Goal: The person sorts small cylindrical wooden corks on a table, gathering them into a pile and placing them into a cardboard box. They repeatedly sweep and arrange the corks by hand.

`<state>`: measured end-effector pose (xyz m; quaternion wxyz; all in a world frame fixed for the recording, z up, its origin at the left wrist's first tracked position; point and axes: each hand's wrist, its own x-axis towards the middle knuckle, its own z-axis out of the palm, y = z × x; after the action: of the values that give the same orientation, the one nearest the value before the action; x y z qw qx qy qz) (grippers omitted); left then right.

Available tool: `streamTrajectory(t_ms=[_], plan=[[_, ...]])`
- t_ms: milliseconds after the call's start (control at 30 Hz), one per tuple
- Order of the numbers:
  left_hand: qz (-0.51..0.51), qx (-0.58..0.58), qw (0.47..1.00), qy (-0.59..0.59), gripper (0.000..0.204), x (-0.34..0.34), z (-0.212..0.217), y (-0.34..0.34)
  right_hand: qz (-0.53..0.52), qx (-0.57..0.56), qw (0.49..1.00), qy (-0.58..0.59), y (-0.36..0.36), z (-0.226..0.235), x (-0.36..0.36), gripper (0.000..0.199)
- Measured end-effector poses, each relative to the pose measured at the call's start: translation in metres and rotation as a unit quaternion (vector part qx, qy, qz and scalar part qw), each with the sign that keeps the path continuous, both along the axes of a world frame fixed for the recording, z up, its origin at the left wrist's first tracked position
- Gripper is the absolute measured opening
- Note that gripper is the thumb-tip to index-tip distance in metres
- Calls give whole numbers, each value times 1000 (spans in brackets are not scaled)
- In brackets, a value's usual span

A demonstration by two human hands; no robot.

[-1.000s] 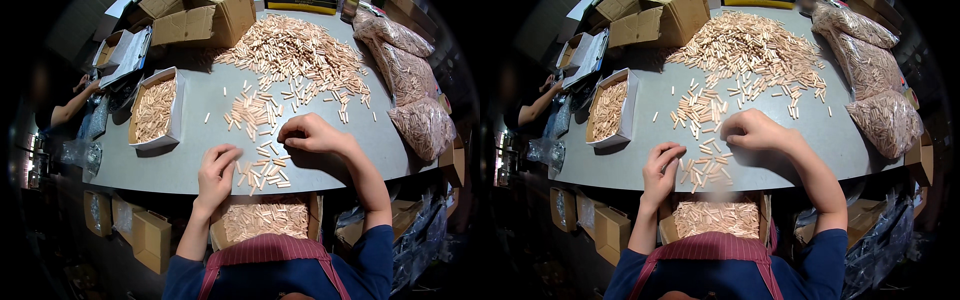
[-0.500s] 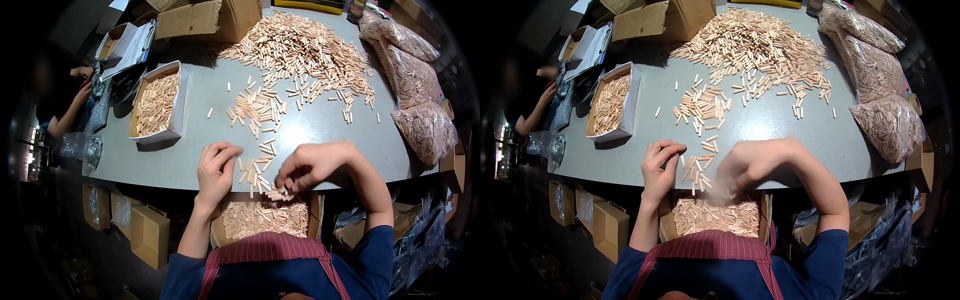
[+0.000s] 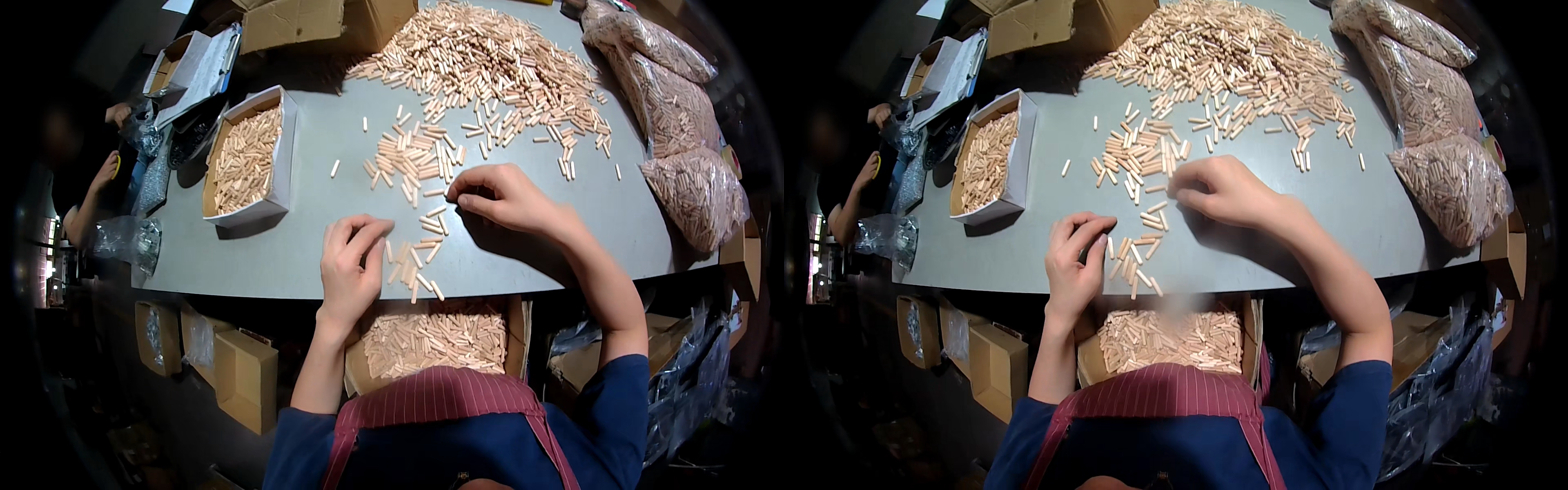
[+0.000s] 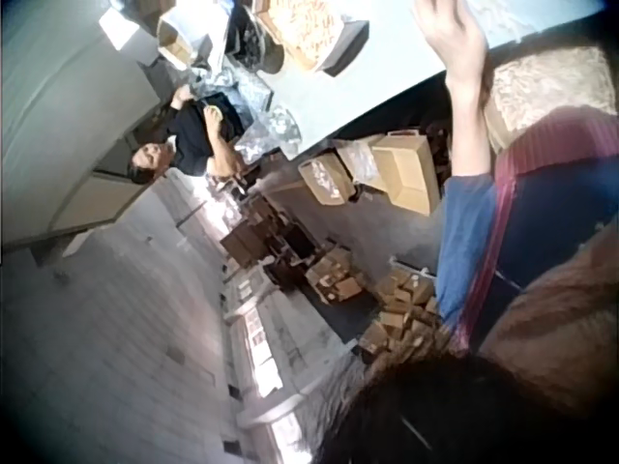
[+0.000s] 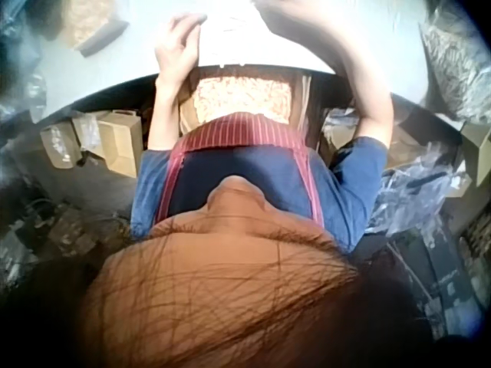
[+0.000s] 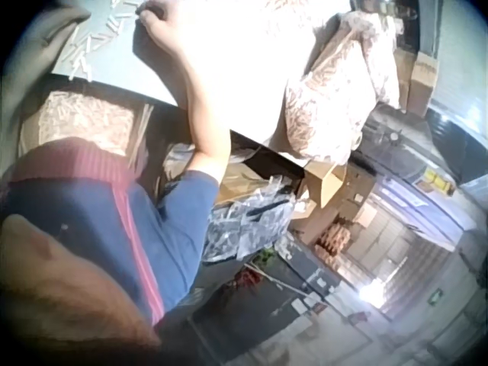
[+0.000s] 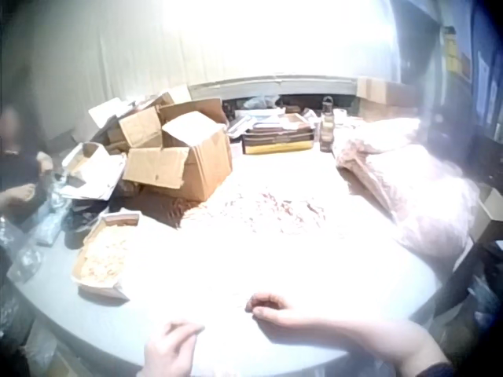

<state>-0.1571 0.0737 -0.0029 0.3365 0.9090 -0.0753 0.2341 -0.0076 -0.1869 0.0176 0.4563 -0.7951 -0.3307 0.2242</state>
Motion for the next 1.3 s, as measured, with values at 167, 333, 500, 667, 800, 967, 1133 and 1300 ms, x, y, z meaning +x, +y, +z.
streamTrajectory(t_ms=[167,333,500,667,800,967,1133,1300], plan=[[11,96,995,-20,30,0,1,-11,27,39,972,-228,10,-14,-6,15],[-18,130,991,-36,32,-1,-1,-13,47,36,958,-281,17,-14,-17,16],[-80,90,992,-28,29,-1,2,-8,114,44,959,-257,17,-10,-18,20],[-260,-43,956,129,10,0,19,14,273,51,961,8,13,8,-21,22],[-239,-305,883,265,14,-1,15,33,228,117,955,149,7,13,-21,16],[-81,-183,972,121,42,28,9,24,-79,194,975,73,6,-14,8,24],[-36,206,978,1,67,83,-9,6,-197,180,939,-218,-1,-41,38,37],[-37,297,953,-32,73,140,-19,-19,-193,160,927,-280,1,-44,45,37]])
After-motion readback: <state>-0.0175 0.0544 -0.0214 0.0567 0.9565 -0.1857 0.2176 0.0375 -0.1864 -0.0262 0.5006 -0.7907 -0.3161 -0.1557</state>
